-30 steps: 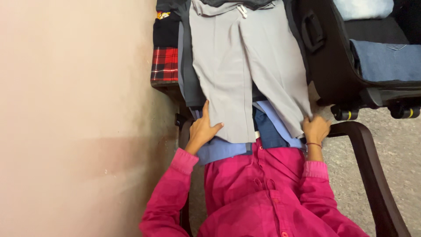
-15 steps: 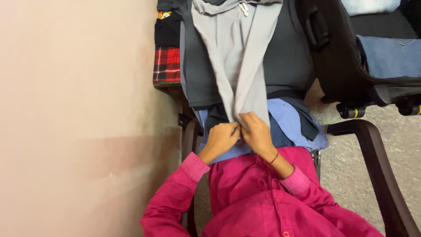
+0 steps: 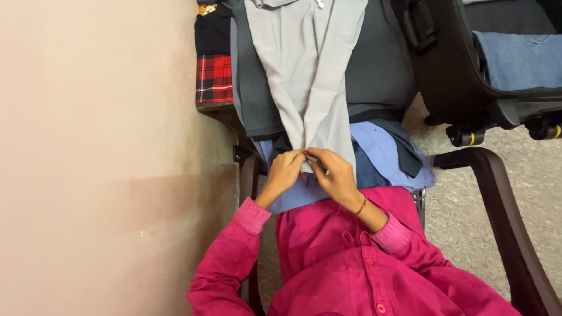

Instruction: The person folds a pair of jeans, a pair of trousers, and a t-shirt by hand and places the folded jeans into an open suitcase.

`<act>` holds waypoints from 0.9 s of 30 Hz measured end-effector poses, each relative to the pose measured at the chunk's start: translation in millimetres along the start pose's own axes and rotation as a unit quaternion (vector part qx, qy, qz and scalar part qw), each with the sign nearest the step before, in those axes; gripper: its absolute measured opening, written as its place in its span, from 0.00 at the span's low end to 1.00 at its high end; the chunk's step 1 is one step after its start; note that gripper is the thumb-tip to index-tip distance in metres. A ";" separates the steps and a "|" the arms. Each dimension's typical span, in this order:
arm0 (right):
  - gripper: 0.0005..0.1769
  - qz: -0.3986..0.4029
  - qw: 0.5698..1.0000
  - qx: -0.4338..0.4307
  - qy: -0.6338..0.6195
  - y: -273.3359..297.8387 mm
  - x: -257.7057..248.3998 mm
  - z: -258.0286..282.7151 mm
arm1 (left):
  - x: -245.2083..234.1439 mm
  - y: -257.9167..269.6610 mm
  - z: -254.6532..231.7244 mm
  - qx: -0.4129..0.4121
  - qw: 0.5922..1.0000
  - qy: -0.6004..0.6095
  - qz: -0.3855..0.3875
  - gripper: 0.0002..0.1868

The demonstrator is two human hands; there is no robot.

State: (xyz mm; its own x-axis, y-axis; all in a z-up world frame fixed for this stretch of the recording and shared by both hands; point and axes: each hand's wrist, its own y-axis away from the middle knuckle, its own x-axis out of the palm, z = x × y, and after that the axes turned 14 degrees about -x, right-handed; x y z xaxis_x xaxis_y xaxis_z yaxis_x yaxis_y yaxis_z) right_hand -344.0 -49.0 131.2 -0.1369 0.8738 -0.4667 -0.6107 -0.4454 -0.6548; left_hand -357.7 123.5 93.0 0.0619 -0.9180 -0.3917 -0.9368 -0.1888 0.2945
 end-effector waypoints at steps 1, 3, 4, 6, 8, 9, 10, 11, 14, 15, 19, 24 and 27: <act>0.18 -0.014 1.000 -0.014 -0.004 -0.1 0.4 2.4 | -0.9 -1.8 3.5 0.023 1.000 -0.002 -0.001 0.21; 0.19 -0.021 1.000 0.010 -0.013 -2.7 1.5 4.1 | -1.8 -3.5 6.7 0.070 0.998 -0.006 -0.001 0.22; 0.19 -0.025 0.999 0.023 -0.017 -3.2 1.3 4.6 | -0.9 -2.7 6.3 0.040 0.999 0.009 0.011 0.22; 0.20 -0.002 1.000 -0.012 -0.016 -3.5 0.9 5.3 | -1.6 -1.7 2.1 -0.019 0.999 0.035 0.033 0.24; 0.20 0.012 0.999 -0.021 -0.044 -0.4 -0.2 3.6 | -3.5 -1.8 -2.2 -0.021 0.999 0.004 0.026 0.23; 0.20 0.013 0.997 -0.013 -0.075 0.6 0.8 0.0 | -5.2 -1.8 -3.6 -0.021 0.999 -0.013 0.021 0.22; 0.21 0.014 0.994 -0.006 -0.106 2.1 2.2 -5.5 | -5.8 -1.4 -4.9 -0.030 0.999 -0.024 0.012 0.22; 0.19 0.001 0.994 0.008 -0.109 3.0 1.7 -15.1 | -5.5 -0.9 -6.4 -0.039 0.999 -0.035 0.004 0.22; 0.17 -0.043 0.983 0.064 -0.167 -8.4 0.7 -72.4 | -7.3 6.8 -10.2 -0.036 0.998 -0.037 -0.019 0.20; 0.19 -0.062 0.970 0.092 -0.216 -21.5 2.2 -102.6 | -6.3 10.1 -11.6 -0.031 0.999 -0.030 -0.025 0.20; 0.33 -0.073 0.938 0.211 -0.265 -100.7 10.4 -240.8 | -8.7 17.2 -18.5 0.002 0.996 -0.073 -0.052 0.19; 0.32 -0.120 0.916 0.351 -0.152 -141.5 26.3 -382.2 | -8.2 31.8 -34.6 -0.025 0.993 -0.103 -0.051 0.18; 0.31 -0.113 0.958 0.249 0.091 -146.7 30.4 -422.5 | -5.8 50.3 -49.2 -0.010 0.996 -0.086 0.034 0.18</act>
State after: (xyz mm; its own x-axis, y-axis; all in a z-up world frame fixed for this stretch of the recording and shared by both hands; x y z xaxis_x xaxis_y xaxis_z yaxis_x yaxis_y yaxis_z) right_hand 71.0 -39.7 -38.2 0.1532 0.8677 -0.4729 -0.9107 -0.0618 -0.4084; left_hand -388.2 102.1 152.9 -0.0618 -0.8562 -0.5129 -0.9293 -0.1380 0.3424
